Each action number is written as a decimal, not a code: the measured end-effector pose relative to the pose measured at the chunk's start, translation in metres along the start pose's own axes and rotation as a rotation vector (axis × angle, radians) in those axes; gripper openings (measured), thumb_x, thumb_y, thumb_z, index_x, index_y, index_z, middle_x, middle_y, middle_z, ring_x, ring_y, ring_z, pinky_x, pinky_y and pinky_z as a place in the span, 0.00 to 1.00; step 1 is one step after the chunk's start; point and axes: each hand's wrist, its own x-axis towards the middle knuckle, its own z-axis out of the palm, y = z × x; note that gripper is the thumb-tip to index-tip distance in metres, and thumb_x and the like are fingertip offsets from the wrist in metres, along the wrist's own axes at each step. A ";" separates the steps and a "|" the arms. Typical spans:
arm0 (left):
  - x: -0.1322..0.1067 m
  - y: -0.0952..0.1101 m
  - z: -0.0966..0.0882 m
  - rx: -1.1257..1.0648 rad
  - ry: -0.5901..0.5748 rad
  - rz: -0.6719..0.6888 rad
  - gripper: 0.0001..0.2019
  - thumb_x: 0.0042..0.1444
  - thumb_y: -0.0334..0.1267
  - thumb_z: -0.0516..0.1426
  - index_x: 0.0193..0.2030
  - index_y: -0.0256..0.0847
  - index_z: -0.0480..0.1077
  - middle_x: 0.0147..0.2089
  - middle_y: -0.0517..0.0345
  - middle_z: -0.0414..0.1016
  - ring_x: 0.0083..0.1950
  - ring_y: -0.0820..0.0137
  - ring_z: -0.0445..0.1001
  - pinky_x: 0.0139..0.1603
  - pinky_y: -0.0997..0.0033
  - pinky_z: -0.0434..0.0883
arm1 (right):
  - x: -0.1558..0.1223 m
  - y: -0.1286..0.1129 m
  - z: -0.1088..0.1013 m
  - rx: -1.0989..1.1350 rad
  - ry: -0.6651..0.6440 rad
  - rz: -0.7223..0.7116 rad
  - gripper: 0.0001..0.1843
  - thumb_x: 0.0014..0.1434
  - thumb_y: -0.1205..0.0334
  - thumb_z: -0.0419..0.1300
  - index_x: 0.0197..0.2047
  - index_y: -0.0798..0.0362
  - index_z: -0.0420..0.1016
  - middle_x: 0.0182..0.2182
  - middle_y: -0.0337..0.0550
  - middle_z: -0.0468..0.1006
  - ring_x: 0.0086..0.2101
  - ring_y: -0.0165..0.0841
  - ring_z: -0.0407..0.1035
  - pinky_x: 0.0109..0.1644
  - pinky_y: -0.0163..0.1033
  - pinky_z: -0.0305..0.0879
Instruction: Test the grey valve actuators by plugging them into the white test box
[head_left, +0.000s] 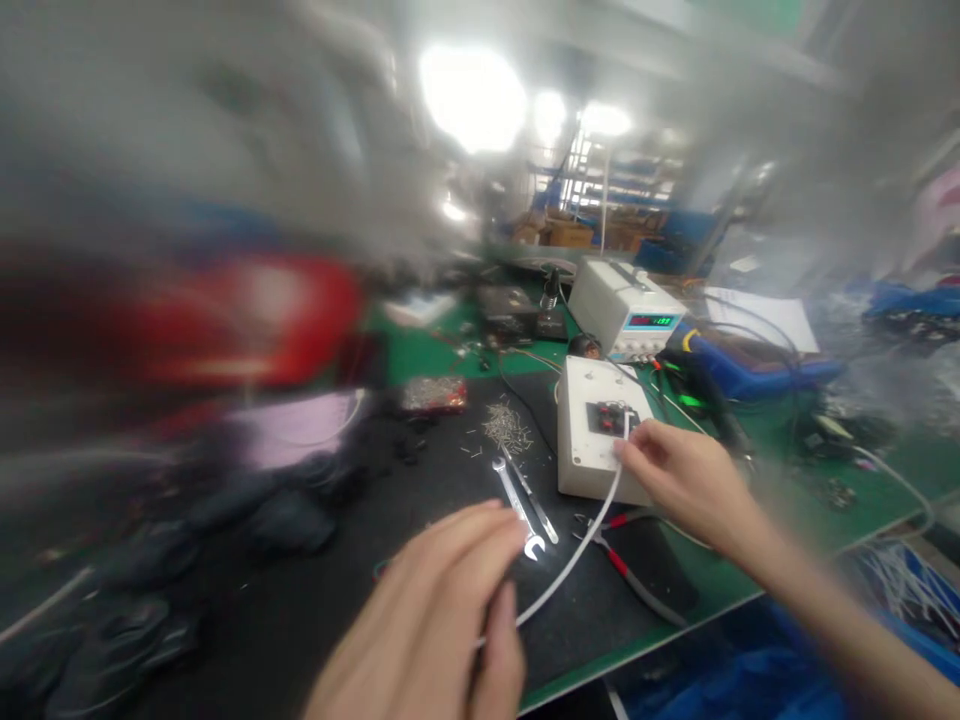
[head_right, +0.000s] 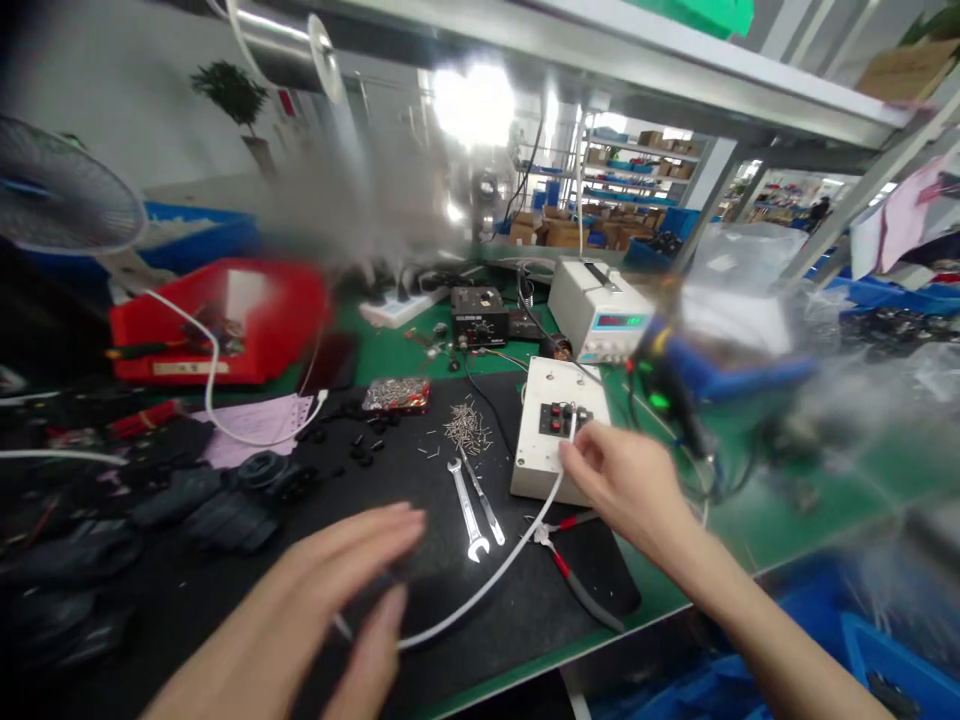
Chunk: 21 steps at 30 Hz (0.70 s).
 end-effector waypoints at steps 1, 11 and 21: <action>0.019 0.013 0.012 -0.045 -0.063 0.070 0.23 0.66 0.27 0.55 0.66 0.43 0.65 0.64 0.51 0.73 0.63 0.60 0.73 0.66 0.61 0.72 | 0.003 0.002 0.001 0.090 -0.004 0.030 0.24 0.69 0.38 0.58 0.33 0.49 0.73 0.26 0.37 0.74 0.28 0.35 0.67 0.32 0.39 0.55; 0.116 0.051 0.125 0.021 -0.173 0.149 0.13 0.70 0.26 0.50 0.59 0.35 0.67 0.58 0.43 0.74 0.61 0.56 0.72 0.65 0.51 0.69 | 0.001 0.013 -0.002 0.425 0.071 0.069 0.24 0.72 0.41 0.54 0.36 0.51 0.74 0.31 0.40 0.77 0.34 0.37 0.69 0.37 0.38 0.63; 0.117 0.045 0.120 0.121 -0.211 0.168 0.12 0.71 0.31 0.51 0.59 0.39 0.67 0.52 0.49 0.75 0.53 0.56 0.73 0.52 0.52 0.71 | -0.006 0.011 -0.002 0.452 0.125 0.100 0.23 0.72 0.38 0.55 0.41 0.50 0.74 0.33 0.40 0.77 0.34 0.37 0.69 0.38 0.38 0.62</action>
